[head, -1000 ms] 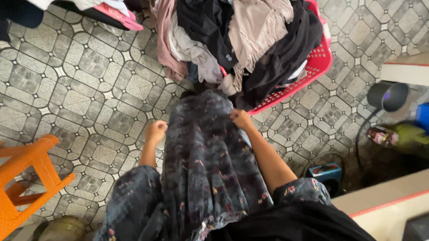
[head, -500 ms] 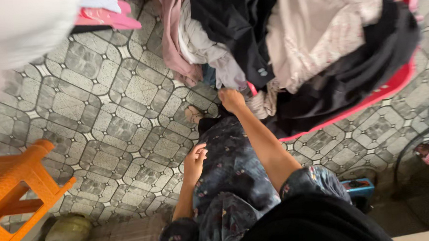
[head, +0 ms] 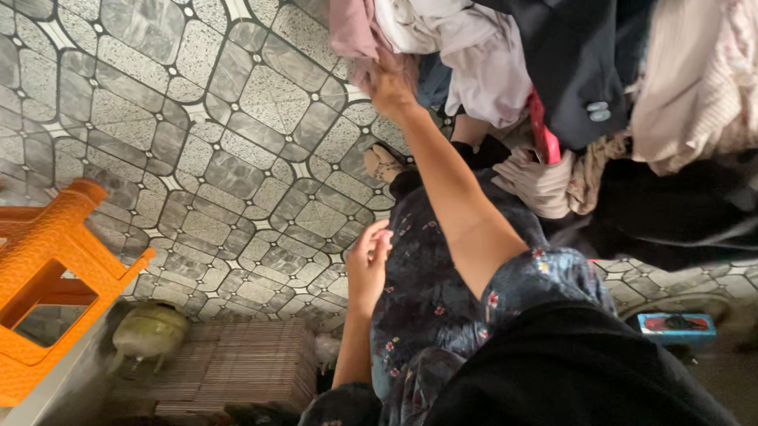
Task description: The person repeatedly picks up garments from a red laundry basket, places them on plastic hangers, and hangs them on a nearby clothing rack. The person handles various items including shirts, pants, and jackets, organizing them one by one.
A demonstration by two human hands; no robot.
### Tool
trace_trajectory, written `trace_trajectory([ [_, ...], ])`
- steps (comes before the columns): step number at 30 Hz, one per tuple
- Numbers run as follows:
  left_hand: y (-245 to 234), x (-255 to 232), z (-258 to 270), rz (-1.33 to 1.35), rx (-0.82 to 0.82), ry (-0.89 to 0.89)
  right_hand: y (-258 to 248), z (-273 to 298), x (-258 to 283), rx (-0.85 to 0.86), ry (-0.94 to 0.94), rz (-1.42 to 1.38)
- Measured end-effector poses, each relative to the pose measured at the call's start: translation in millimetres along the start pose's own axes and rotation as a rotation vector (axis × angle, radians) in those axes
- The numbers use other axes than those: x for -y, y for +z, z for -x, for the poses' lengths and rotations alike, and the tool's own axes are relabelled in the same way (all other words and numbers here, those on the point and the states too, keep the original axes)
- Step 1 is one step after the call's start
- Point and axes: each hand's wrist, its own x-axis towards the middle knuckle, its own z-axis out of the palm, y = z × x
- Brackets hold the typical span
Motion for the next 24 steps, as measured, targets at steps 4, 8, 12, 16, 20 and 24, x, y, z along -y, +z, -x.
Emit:
trace_trajectory([
  [4,11,1,26,-0.046,0.089,0.015,-73,39,-11,-0.046,0.092,-0.260],
  [8,1,-33,43,-0.110,0.123,0.123,-176,149,28,-0.052,0.035,-0.497],
  [12,-11,-98,68,-0.270,0.054,0.333,-246,288,110,0.001,-0.218,-0.598],
  [16,-3,-149,125,-0.501,0.075,0.896,-267,417,218,0.398,0.347,-1.059],
  [20,-17,-166,175,-0.293,0.492,0.629,-256,490,274,0.568,0.046,-1.238],
  [24,-58,-180,188,-0.158,0.522,0.584,-285,547,300,0.581,-0.091,-1.480],
])
